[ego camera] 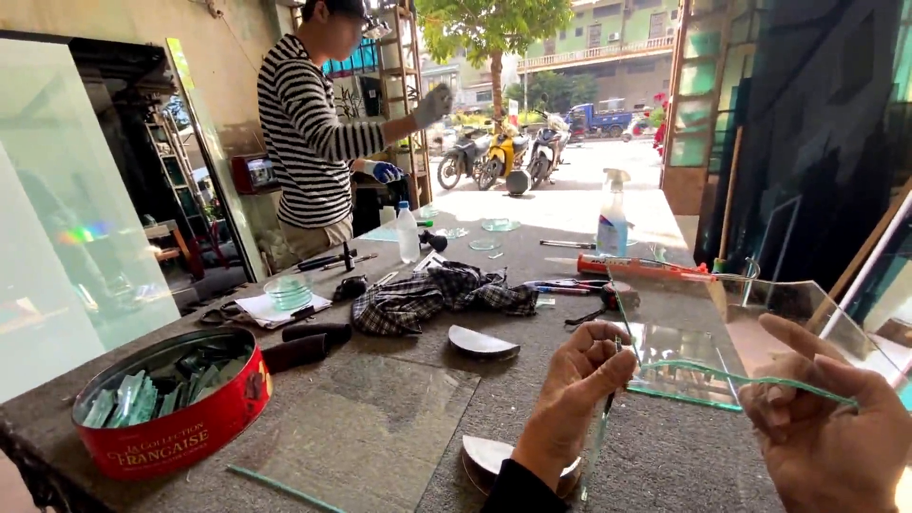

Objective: Grinding and smoothing the edges of a cut piece of glass using a handheld abrasive stone on a workbench.

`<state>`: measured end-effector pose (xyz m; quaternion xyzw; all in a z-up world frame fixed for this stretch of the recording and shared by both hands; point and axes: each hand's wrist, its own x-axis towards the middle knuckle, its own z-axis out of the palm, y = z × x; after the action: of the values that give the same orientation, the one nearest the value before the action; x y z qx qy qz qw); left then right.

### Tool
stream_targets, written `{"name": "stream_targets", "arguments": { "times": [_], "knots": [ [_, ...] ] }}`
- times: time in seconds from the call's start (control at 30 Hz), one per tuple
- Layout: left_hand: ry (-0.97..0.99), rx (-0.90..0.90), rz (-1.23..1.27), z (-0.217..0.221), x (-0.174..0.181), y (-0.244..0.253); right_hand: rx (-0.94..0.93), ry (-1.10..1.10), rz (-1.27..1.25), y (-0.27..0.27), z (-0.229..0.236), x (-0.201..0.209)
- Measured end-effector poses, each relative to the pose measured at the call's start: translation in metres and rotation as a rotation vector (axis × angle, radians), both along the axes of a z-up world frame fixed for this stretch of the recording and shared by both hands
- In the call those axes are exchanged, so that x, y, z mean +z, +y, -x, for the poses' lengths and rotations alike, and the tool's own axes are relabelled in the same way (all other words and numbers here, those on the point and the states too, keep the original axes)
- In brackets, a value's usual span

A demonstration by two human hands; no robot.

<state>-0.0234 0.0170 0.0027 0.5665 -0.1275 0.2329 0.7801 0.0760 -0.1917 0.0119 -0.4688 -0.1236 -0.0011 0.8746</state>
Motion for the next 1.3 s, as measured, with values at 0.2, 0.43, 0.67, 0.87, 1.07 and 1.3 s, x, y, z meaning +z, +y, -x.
{"name": "stream_targets", "arguments": {
  "times": [0.2,0.43,0.67,0.87,1.07,1.3],
  "knots": [
    [-0.078,-0.022,-0.067,0.004,0.003,0.008,0.064,-0.112,-0.258,0.002,0.013,0.007],
    [0.063,0.037,-0.187,0.022,0.016,0.009,0.06,-0.135,-0.251,0.006,0.023,0.011],
    [0.061,0.068,-0.221,0.022,0.017,0.011,0.048,-0.105,-0.274,0.005,0.014,0.005],
    [0.059,0.202,-0.354,0.027,0.024,0.005,0.054,-0.141,-0.224,0.004,0.013,0.004],
    [0.057,0.253,-0.425,0.033,0.028,0.002,0.058,-0.13,-0.17,0.004,0.008,0.0],
    [0.066,0.279,-0.418,0.031,0.025,0.002,0.044,-0.096,-0.182,0.0,-0.012,-0.018]
  ]
}}
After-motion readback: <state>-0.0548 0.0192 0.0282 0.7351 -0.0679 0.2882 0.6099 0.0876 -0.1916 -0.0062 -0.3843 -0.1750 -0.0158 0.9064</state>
